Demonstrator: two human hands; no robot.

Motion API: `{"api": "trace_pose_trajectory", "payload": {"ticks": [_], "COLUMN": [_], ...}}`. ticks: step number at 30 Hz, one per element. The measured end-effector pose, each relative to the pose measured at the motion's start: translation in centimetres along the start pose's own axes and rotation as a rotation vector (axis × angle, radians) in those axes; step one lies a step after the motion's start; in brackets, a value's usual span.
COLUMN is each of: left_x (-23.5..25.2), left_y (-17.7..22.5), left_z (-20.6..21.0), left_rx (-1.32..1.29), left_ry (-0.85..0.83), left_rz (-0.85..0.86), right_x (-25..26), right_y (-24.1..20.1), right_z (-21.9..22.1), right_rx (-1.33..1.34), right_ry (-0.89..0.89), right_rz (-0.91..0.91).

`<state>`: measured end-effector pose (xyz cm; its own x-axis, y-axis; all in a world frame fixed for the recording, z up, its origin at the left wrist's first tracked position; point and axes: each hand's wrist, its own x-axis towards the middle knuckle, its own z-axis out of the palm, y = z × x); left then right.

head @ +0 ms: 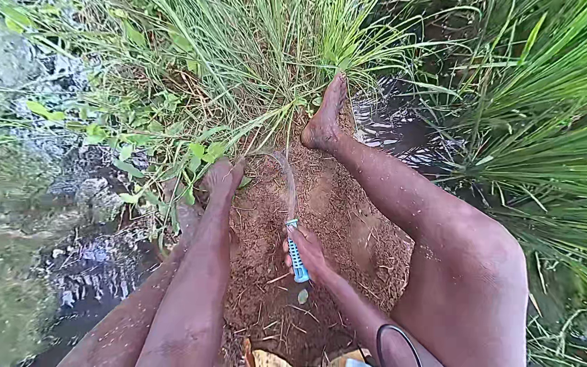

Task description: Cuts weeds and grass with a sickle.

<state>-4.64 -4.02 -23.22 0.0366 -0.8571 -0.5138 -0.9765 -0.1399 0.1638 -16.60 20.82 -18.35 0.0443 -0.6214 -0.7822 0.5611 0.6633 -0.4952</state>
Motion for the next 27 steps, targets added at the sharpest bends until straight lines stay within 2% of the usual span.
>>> {"api": "trace_pose_trajectory", "payload": {"ticks": [10, 13, 17, 21, 24, 27], "left_x": [-0.2, -0.4, -1.4, -1.8, -1.9, -1.6], "left_y": [1.0, 1.2, -0.1, -2.8, -3.1, -3.2], "left_z": [-0.6, -1.0, -1.7, -1.7, -1.8, -0.5], "left_rx": [0.077, 0.068, -0.026, -0.187, -0.211, -0.221], "left_ry": [-0.012, 0.003, 0.057, 0.121, 0.123, 0.130], "left_rz": [0.029, 0.003, 0.095, 0.014, 0.016, -0.005], "right_x": [-0.3, -2.0, -4.3, -3.2, -1.4, -0.1], "right_y": [-0.6, -0.3, 1.8, 0.9, -0.6, -0.1], "right_z": [0.0, 0.2, 0.0, 0.0, 0.5, 0.7], "right_rx": [0.032, 0.048, 0.010, 0.039, 0.050, 0.022], "right_ry": [-0.022, -0.006, 0.017, 0.029, 0.009, -0.012], "right_rz": [0.044, 0.074, 0.015, -0.064, -0.040, 0.004]}}
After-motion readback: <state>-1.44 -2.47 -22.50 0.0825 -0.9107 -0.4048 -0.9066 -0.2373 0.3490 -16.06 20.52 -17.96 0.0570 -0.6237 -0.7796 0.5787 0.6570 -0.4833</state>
